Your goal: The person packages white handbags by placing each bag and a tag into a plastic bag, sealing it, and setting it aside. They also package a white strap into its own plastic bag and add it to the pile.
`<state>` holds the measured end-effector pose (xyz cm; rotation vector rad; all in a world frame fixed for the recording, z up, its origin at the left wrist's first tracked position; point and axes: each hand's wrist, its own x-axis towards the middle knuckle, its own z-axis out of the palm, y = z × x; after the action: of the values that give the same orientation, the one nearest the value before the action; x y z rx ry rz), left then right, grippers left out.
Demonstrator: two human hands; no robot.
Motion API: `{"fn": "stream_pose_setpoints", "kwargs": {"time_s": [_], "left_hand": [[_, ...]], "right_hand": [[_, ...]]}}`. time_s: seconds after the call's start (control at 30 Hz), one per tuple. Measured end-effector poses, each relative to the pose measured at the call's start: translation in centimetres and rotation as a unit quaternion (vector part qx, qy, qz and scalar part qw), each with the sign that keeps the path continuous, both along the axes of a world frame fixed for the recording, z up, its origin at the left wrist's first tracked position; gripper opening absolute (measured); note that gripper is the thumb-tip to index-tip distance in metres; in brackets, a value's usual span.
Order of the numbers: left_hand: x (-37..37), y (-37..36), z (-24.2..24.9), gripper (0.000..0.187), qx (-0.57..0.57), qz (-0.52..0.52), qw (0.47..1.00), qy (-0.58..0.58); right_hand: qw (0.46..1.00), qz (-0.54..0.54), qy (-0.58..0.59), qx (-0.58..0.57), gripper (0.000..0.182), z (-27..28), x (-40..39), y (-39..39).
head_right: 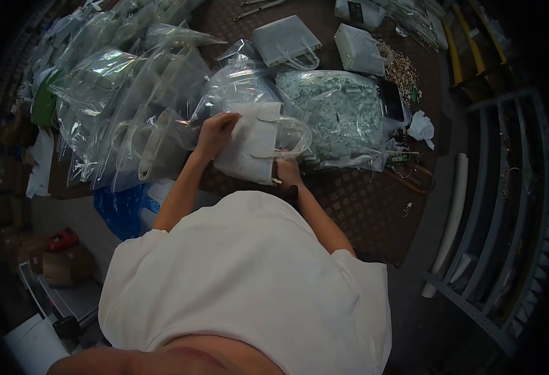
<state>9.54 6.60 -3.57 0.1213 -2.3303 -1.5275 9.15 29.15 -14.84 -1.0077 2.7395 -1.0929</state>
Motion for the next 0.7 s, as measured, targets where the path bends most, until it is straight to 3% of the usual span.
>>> {"fn": "stream_pose_setpoints", "kwargs": {"time_s": [0.07,0.13,0.17,0.2,0.23,0.3,0.37,0.4,0.47,0.5,0.57,0.63,0.7], "left_hand": [[1.1,0.8,2.0,0.012,-0.227,-0.077,0.97,0.033],[2.4,0.6,2.4,0.012,-0.279,-0.019,0.958,0.058],[3.1,0.2,2.6,0.011,-0.328,0.039,0.941,0.08],[3.8,-0.3,2.3,0.011,-0.33,0.042,0.94,0.079],[4.6,-0.8,1.5,0.01,-0.339,0.087,0.935,0.062],[5.5,-0.9,0.1,0.008,-0.348,0.132,0.927,0.041],[6.0,-0.1,-1.2,0.008,-0.22,0.204,0.951,-0.075],[6.2,-0.1,-2.3,0.008,-0.22,0.205,0.951,-0.077],[6.4,0.2,-4.0,0.009,-0.176,0.091,0.977,-0.079],[6.5,0.7,-3.7,0.009,-0.175,0.091,0.977,-0.081],[6.5,1.8,-1.8,0.009,-0.051,0.101,0.989,-0.091],[5.9,1.7,-1.1,0.009,-0.11,0.119,0.984,-0.067],[4.7,1.5,-0.6,0.009,-0.169,0.139,0.975,-0.042]], "right_hand": [[0.983,0.004,-0.121,0.14,0.022,5.9,-0.9,-0.8],[0.988,0.01,-0.115,0.107,0.021,4.4,-1.4,-0.9],[0.972,-0.055,-0.218,-0.074,0.021,3.7,-1.4,-1.1],[0.909,-0.117,-0.312,-0.25,0.021,3.6,-1.4,-1.4],[0.909,-0.114,-0.314,-0.25,0.021,4.0,-1.4,-1.5],[0.979,-0.066,-0.175,-0.086,0.023,4.6,-1.3,-1.3],[0.988,-0.067,-0.126,-0.057,0.023,4.7,-1.0,-1.6],[0.995,-0.068,-0.072,-0.029,0.022,4.6,-1.0,-1.8],[0.993,-0.069,-0.087,-0.029,0.021,3.0,-1.2,-2.5],[0.992,-0.072,-0.099,-0.028,0.02,2.1,-1.2,-2.7],[0.993,-0.078,-0.086,0.02,0.02,1.2,-0.4,-2.8],[0.992,-0.084,-0.073,0.067,0.02,-1.0,0.3,-3.1],[0.992,-0.114,-0.048,-0.012,0.018,-3.6,0.8,-3.8]]}}
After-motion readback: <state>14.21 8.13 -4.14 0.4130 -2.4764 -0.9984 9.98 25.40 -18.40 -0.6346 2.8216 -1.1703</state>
